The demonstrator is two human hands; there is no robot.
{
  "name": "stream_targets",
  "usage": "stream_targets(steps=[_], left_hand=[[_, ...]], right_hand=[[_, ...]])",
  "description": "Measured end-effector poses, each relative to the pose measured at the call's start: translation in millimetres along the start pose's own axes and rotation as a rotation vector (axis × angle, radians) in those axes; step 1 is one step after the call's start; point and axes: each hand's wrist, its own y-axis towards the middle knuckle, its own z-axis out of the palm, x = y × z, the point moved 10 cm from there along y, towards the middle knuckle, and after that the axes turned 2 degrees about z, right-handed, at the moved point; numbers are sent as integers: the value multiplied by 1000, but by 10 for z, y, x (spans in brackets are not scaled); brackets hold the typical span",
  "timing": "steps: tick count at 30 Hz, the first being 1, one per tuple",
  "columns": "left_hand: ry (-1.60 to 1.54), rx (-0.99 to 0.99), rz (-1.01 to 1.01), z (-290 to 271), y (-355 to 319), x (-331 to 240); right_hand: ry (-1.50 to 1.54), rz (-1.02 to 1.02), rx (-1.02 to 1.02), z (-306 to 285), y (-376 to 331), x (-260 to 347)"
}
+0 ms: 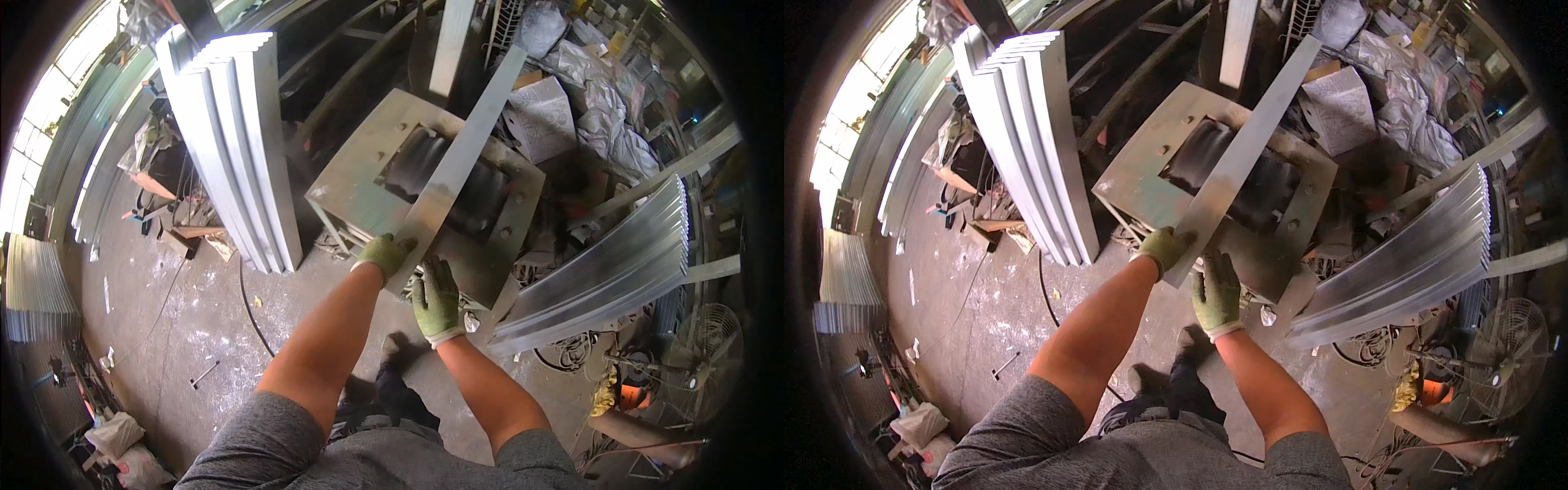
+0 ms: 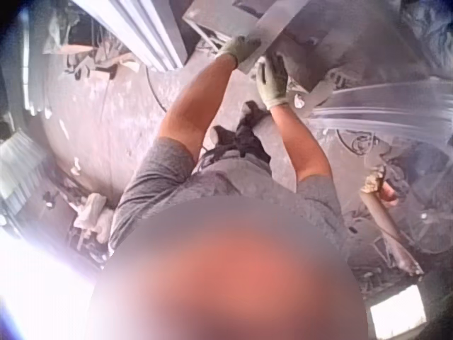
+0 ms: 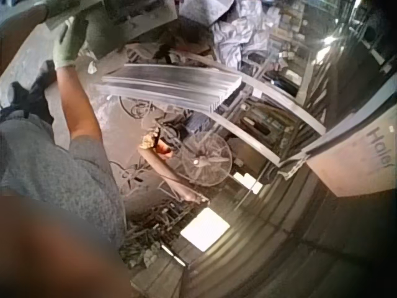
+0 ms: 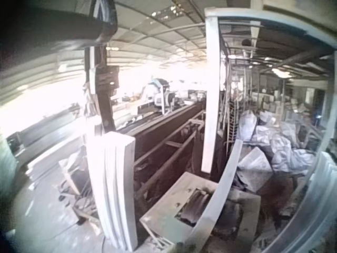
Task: The person repeatedly feeds long metal bars into a bench grinder, pulls them back, and stacks them against a nearby rack. The cycle of grinding and stacking continues throughout the clip.
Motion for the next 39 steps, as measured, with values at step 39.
stream_targets(steps=[39], left_hand=[[-47, 67, 21, -58, 32, -482]], right_hand=[[-414, -127, -161, 205, 2603, -514]])
